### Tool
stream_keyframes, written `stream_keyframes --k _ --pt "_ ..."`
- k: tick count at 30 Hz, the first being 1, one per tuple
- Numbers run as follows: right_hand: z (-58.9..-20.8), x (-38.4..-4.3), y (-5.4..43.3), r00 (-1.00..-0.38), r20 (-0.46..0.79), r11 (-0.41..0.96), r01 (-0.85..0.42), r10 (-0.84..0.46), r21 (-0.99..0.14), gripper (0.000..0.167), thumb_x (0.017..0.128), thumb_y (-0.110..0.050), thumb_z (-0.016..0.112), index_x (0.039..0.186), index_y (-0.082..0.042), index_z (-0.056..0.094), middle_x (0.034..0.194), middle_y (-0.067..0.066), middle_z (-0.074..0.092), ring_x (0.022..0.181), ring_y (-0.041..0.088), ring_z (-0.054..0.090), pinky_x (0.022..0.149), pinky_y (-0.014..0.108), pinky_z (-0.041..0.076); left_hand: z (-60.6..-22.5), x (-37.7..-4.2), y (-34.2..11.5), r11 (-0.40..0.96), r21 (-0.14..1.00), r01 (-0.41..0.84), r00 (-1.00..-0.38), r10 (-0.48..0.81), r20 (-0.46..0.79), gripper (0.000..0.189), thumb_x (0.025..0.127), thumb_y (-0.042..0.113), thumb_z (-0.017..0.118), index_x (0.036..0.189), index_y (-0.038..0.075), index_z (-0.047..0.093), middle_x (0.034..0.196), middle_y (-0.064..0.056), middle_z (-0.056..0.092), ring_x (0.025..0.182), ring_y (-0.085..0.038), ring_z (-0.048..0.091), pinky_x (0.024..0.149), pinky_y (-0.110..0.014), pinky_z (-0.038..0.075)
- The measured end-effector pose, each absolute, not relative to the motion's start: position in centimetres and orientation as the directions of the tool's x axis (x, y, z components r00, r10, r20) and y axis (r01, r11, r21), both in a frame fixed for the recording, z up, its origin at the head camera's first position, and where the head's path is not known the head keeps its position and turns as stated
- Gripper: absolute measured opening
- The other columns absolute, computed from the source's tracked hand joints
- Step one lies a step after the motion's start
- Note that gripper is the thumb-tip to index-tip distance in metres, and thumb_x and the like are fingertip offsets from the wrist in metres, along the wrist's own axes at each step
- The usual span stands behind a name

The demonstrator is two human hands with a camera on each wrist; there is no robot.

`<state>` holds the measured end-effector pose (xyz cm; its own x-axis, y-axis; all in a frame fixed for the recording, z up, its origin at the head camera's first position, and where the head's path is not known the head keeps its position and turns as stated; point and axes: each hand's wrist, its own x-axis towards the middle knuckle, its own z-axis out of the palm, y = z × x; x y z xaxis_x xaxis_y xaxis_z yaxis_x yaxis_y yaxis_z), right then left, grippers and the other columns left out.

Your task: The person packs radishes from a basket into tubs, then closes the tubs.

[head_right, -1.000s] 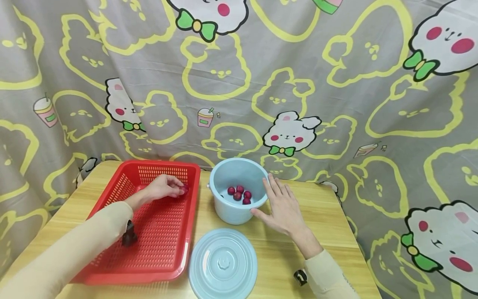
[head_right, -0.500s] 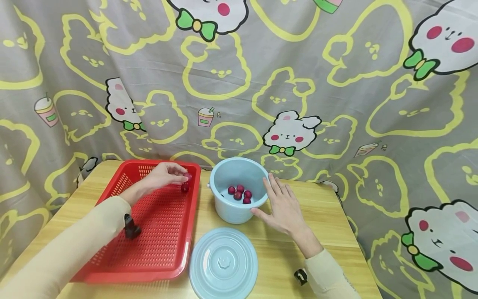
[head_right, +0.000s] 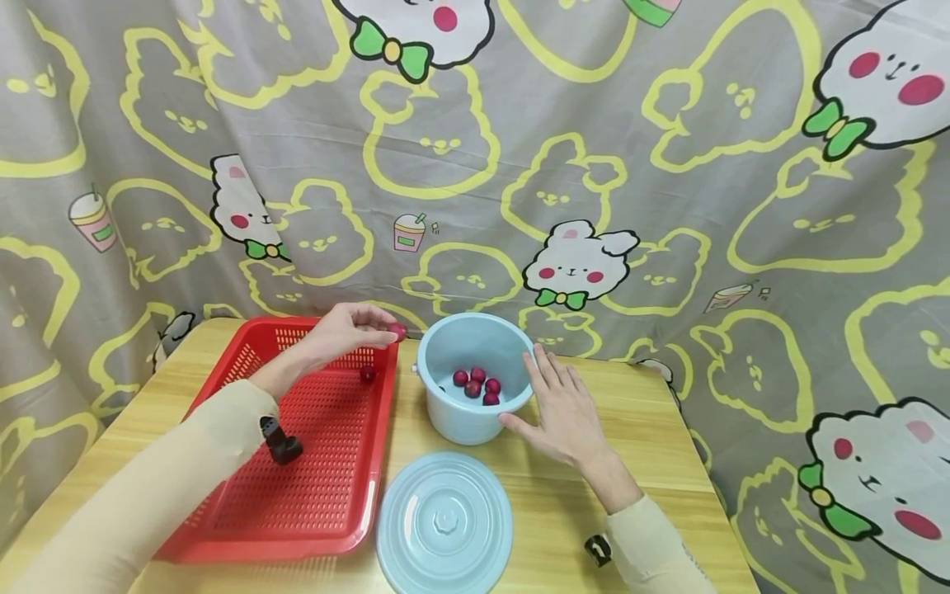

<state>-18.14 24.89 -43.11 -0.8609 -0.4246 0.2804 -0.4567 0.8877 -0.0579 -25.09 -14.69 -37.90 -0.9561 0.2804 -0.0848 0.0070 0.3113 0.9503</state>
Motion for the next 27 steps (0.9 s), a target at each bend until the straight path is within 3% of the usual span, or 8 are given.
stream_keyframes --k 16,27 --pt "-43.2 -18.1 24.8 -0.856 0.295 0.885 -0.461 -0.425 -0.063 0.103 0.092 -0.071 0.063 0.168 -0.013 0.026 0.176 0.015 0.025 0.159 0.042 0.033 0.128 0.065 0.031 -36.9 -24.7 -8.3 0.291 0.955 0.058 -0.928 0.367 -0.056 0.028 0.092 0.018 0.083 0.117 0.009 0.075 0.113 -0.011 0.077 0.1 -0.021 0.073 0.093 -0.034 0.065" --pt "-43.2 -18.1 24.8 -0.869 0.267 0.891 -0.449 -0.417 -0.067 0.103 0.093 -0.07 0.063 0.169 -0.014 0.023 0.177 0.013 0.022 0.161 0.042 0.031 0.13 0.064 0.029 -36.9 -24.6 -5.5 0.364 0.918 0.158 -0.917 0.398 0.0 0.026 0.09 0.017 0.085 0.115 0.01 0.078 0.113 -0.009 0.079 0.106 -0.021 0.073 0.095 -0.035 0.063"
